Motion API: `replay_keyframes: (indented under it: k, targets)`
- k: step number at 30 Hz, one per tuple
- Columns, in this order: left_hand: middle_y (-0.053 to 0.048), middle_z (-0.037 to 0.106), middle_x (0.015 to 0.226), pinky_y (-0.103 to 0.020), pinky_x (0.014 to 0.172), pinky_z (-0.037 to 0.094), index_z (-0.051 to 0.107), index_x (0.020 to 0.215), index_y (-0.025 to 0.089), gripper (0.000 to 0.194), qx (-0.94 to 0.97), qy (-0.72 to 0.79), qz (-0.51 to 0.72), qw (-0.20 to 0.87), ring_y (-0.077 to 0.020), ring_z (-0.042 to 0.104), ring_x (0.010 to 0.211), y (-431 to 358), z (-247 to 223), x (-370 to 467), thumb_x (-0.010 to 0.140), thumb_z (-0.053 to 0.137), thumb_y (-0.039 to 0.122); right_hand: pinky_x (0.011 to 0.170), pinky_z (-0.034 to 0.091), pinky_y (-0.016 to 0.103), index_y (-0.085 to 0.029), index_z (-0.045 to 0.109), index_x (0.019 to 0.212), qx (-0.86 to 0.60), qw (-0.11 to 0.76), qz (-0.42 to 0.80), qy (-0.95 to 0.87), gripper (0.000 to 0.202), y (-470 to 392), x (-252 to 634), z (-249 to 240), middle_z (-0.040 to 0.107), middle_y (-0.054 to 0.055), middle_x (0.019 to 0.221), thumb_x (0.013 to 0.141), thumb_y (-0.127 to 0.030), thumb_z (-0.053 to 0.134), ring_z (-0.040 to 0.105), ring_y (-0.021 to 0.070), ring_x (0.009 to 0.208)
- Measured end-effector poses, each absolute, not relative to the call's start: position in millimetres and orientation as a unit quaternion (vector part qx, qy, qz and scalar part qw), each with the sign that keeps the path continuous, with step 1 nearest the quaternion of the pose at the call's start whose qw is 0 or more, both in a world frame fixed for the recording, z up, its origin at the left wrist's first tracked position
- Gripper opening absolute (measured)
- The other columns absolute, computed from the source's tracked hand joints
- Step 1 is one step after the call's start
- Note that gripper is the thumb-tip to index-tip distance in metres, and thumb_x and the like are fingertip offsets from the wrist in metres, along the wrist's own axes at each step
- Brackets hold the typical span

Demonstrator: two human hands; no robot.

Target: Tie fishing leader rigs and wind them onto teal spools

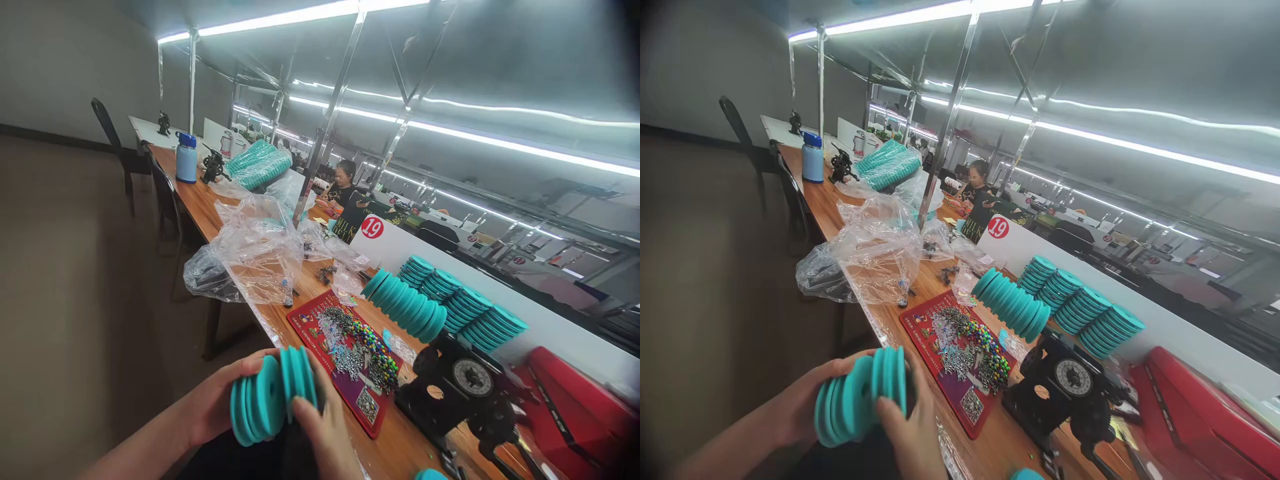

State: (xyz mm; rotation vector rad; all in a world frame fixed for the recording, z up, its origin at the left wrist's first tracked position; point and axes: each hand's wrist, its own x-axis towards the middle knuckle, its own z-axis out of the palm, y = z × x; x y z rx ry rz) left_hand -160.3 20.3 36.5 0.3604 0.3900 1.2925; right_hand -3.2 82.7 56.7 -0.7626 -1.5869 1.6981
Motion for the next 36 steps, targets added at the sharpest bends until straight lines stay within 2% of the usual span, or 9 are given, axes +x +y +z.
replay_keyframes:
  k: [3, 5, 12, 16, 19, 23, 27, 31, 36]
  targets:
    - [-0.012, 0.060, 0.100, -0.047, 0.064, 0.046, 0.026, 0.130, 0.023, 0.048, 0.175, 0.127, 0.591, 0.777, -0.0295, 0.060, 0.082, 22, 33, -163, 0.084, 0.034, 0.030, 0.079, 0.043, 0.036, -0.019, 0.058, 0.101, -0.257, 0.337, 0.787, -0.448, 0.041, 85, -6, 64, 0.062, 0.006, 0.096, 0.072, -0.046, 0.050, 0.054, 0.0241, 0.093]
    - [-0.013, 0.060, 0.099, -0.048, 0.065, 0.046, 0.023, 0.131, 0.022, 0.052, 0.185, 0.097, 0.590, 0.780, -0.0302, 0.060, 0.082, 22, 30, -164, 0.081, 0.036, 0.030, 0.071, 0.045, 0.034, -0.018, 0.060, 0.096, -0.240, 0.317, 0.846, -0.354, 0.042, 88, -6, 67, 0.063, 0.007, 0.087, 0.071, -0.049, 0.048, 0.057, 0.0220, 0.082]
    - [-0.013, 0.060, 0.101, -0.046, 0.068, 0.045, 0.034, 0.126, 0.020, 0.047, 0.221, 0.124, 0.601, 0.758, -0.0317, 0.057, 0.089, 21, 38, -164, 0.080, 0.038, 0.032, 0.063, 0.045, 0.027, -0.013, 0.061, 0.088, -0.258, 0.290, 0.897, -0.212, 0.048, 102, -4, 59, 0.063, 0.011, 0.089, 0.064, -0.054, 0.054, 0.057, 0.0183, 0.076]
    - [-0.012, 0.056, 0.111, -0.043, 0.089, 0.034, 0.046, 0.116, 0.018, 0.044, 0.299, 0.204, 0.622, 0.694, -0.0301, 0.052, 0.100, 23, 63, -172, 0.075, 0.050, 0.032, 0.065, 0.045, 0.025, -0.019, 0.062, 0.084, -0.256, 0.306, 0.883, -0.249, 0.042, 114, -7, 63, 0.065, 0.005, 0.085, 0.070, -0.056, 0.047, 0.059, 0.0161, 0.077]
    - [-0.009, 0.052, 0.116, -0.041, 0.086, 0.037, 0.047, 0.115, 0.021, 0.052, 0.405, 0.302, 0.621, 0.599, -0.0313, 0.049, 0.101, 33, 76, -180, 0.067, 0.060, 0.035, 0.070, 0.045, 0.028, -0.020, 0.061, 0.087, -0.258, 0.320, 0.863, -0.294, 0.044, 126, -12, 76, 0.064, 0.005, 0.092, 0.073, -0.055, 0.039, 0.059, 0.0175, 0.083]
    - [-0.006, 0.058, 0.102, -0.042, 0.083, 0.039, 0.044, 0.120, 0.025, 0.062, 0.542, 0.352, 0.584, 0.491, -0.0313, 0.051, 0.095, 51, 83, -184, 0.063, 0.063, 0.038, 0.078, 0.044, 0.037, -0.021, 0.062, 0.084, -0.279, 0.343, 0.810, -0.385, 0.047, 141, -23, 94, 0.064, 0.006, 0.094, 0.073, -0.057, 0.035, 0.055, 0.0228, 0.094]
    - [-0.002, 0.042, 0.130, -0.044, 0.099, 0.022, 0.039, 0.125, 0.031, 0.070, 0.605, 0.390, 0.543, 0.433, -0.0341, 0.031, 0.119, 75, 88, -186, 0.062, 0.069, 0.030, 0.073, 0.045, 0.040, -0.021, 0.064, 0.083, -0.266, 0.344, 0.780, -0.450, 0.047, 157, -40, 98, 0.066, 0.006, 0.085, 0.073, -0.057, 0.035, 0.057, 0.0255, 0.090]
    - [-0.004, 0.039, 0.133, -0.045, 0.099, 0.021, 0.039, 0.125, 0.029, 0.074, 0.616, 0.406, 0.535, 0.412, -0.0343, 0.030, 0.121, 115, 98, -195, 0.059, 0.071, 0.031, 0.064, 0.047, 0.035, -0.020, 0.062, 0.091, -0.290, 0.370, 0.737, -0.486, 0.045, 189, -61, 100, 0.066, 0.005, 0.083, 0.070, -0.056, 0.045, 0.060, 0.0237, 0.081]
    - [-0.005, 0.041, 0.132, -0.045, 0.095, 0.029, 0.033, 0.129, 0.026, 0.070, 0.622, 0.268, 0.519, 0.521, -0.0306, 0.038, 0.116, 166, 120, -206, 0.066, 0.065, 0.028, 0.068, 0.047, 0.030, -0.023, 0.057, 0.095, -0.288, 0.471, 0.654, -0.517, 0.045, 238, -79, 108, 0.065, 0.001, 0.079, 0.071, -0.059, 0.046, 0.060, 0.0177, 0.079]
